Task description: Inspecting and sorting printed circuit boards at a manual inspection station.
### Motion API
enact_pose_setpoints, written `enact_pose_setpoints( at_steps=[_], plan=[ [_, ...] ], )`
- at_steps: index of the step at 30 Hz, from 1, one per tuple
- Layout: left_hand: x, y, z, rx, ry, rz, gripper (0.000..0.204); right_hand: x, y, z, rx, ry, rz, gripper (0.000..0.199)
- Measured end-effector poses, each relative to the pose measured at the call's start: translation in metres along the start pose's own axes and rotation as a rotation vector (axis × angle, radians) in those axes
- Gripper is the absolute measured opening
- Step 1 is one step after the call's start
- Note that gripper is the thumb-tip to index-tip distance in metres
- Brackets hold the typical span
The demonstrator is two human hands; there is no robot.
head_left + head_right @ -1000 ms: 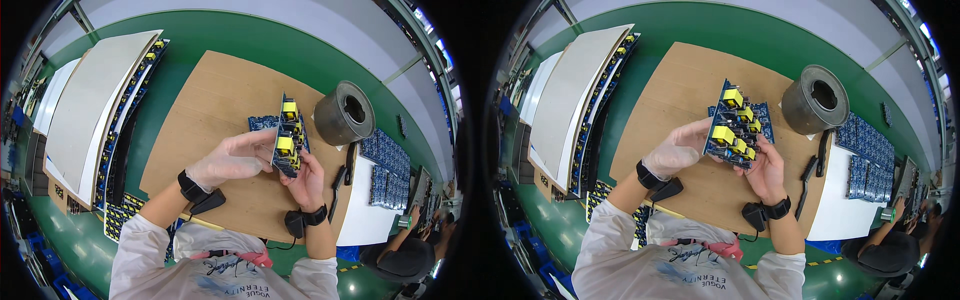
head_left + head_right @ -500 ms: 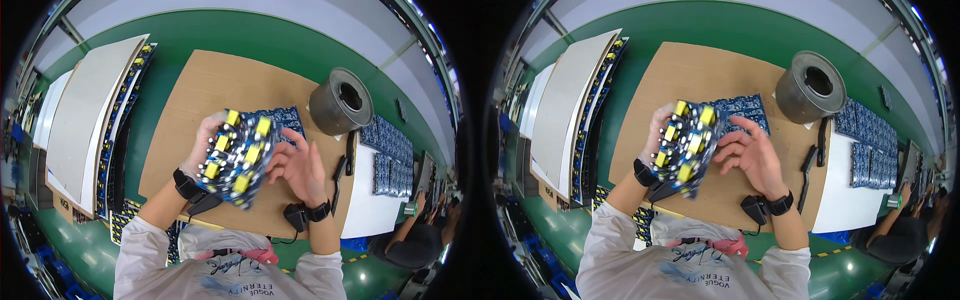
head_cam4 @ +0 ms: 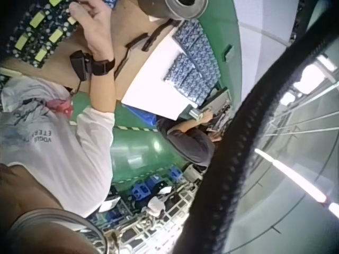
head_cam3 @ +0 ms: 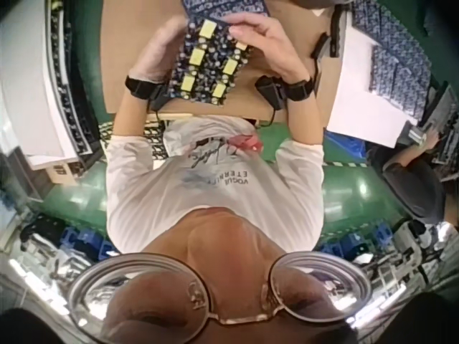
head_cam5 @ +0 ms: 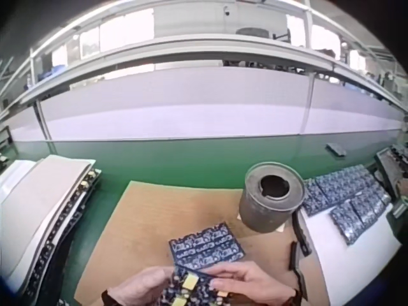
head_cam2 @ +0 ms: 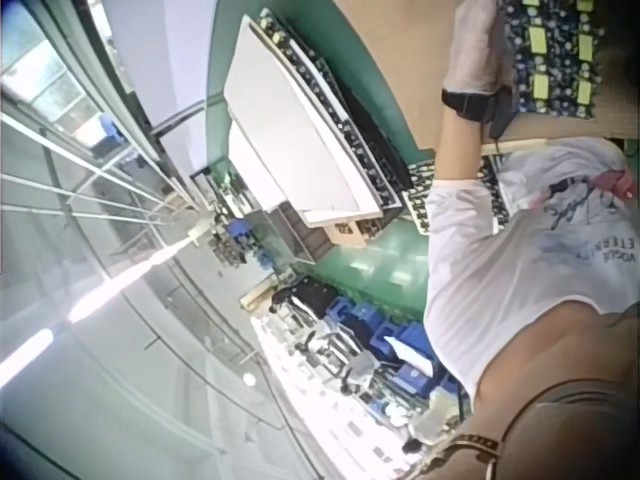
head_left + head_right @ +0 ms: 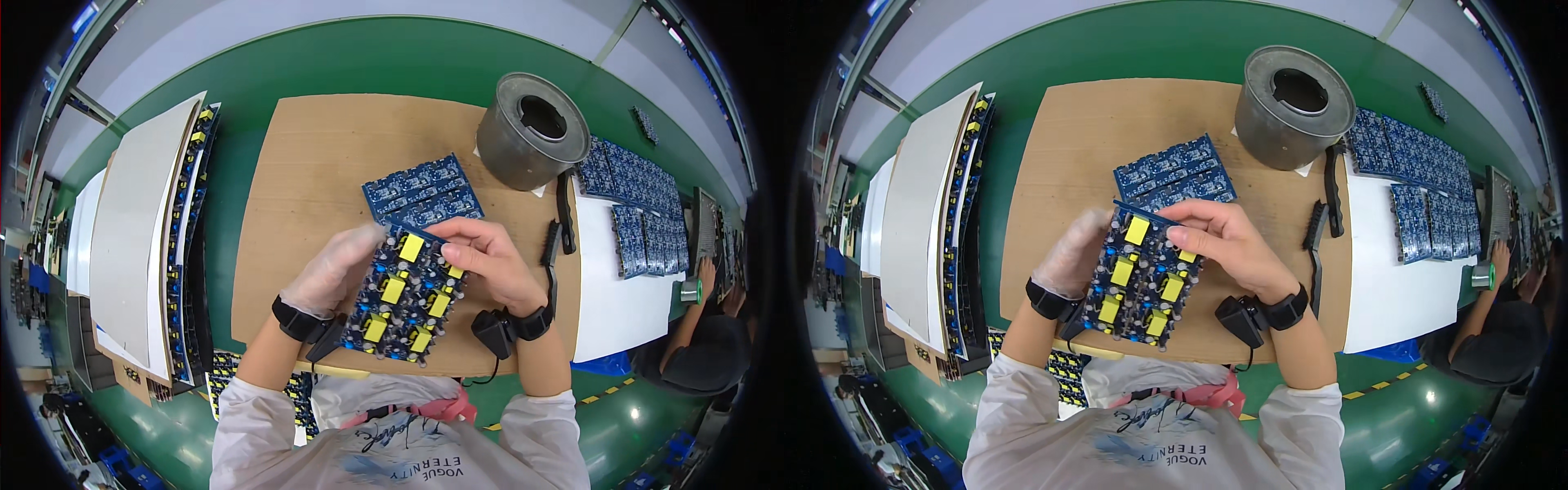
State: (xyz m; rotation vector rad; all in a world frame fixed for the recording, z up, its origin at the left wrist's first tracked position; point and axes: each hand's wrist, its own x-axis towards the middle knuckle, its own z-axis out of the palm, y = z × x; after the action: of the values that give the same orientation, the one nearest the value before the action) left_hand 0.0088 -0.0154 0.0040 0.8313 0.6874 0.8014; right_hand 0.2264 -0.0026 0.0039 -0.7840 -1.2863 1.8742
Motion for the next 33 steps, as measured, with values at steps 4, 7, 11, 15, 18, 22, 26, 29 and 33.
enact_pose_setpoints(
  at_steps=[4, 7, 11, 15, 18, 22, 26, 29, 33],
  plan=[
    [0.007, 0.007, -0.005, -0.206, 0.047, 0.041, 0.062, 0.001, 0.004, -0.003, 0.164, 0.131, -0.033, 0.027],
    [0.012, 0.010, -0.005, -0.342, 0.113, 0.095, 0.060, 0.003, 0.002, -0.004, 0.314, 0.196, -0.079, 0.027],
    [0.014, 0.002, -0.015, -0.441, 0.164, 0.177, 0.048, 0.007, 0.000, -0.004, 0.441, 0.212, -0.139, 0.029],
    [0.013, -0.010, -0.033, -0.394, 0.130, 0.182, 0.036, 0.008, 0.004, -0.003, 0.470, 0.232, -0.090, 0.032],
    [0.014, -0.011, -0.035, -0.486, 0.058, 0.228, 0.030, 0.008, 0.006, -0.004, 0.490, 0.205, -0.081, 0.032],
    [0.014, -0.009, -0.034, -0.468, 0.122, 0.210, 0.030, 0.007, 0.007, -0.005, 0.482, 0.212, -0.113, 0.033],
    [0.014, -0.011, -0.033, -0.485, 0.076, 0.246, 0.029, 0.006, 0.008, -0.006, 0.504, 0.204, -0.107, 0.034],
    [0.012, -0.009, -0.029, -0.461, 0.073, 0.262, 0.029, 0.005, 0.009, -0.008, 0.512, 0.200, -0.109, 0.034],
    [0.012, -0.009, -0.032, -0.465, 0.028, 0.253, 0.030, 0.005, 0.010, -0.008, 0.559, 0.213, -0.102, 0.035]
  ],
)
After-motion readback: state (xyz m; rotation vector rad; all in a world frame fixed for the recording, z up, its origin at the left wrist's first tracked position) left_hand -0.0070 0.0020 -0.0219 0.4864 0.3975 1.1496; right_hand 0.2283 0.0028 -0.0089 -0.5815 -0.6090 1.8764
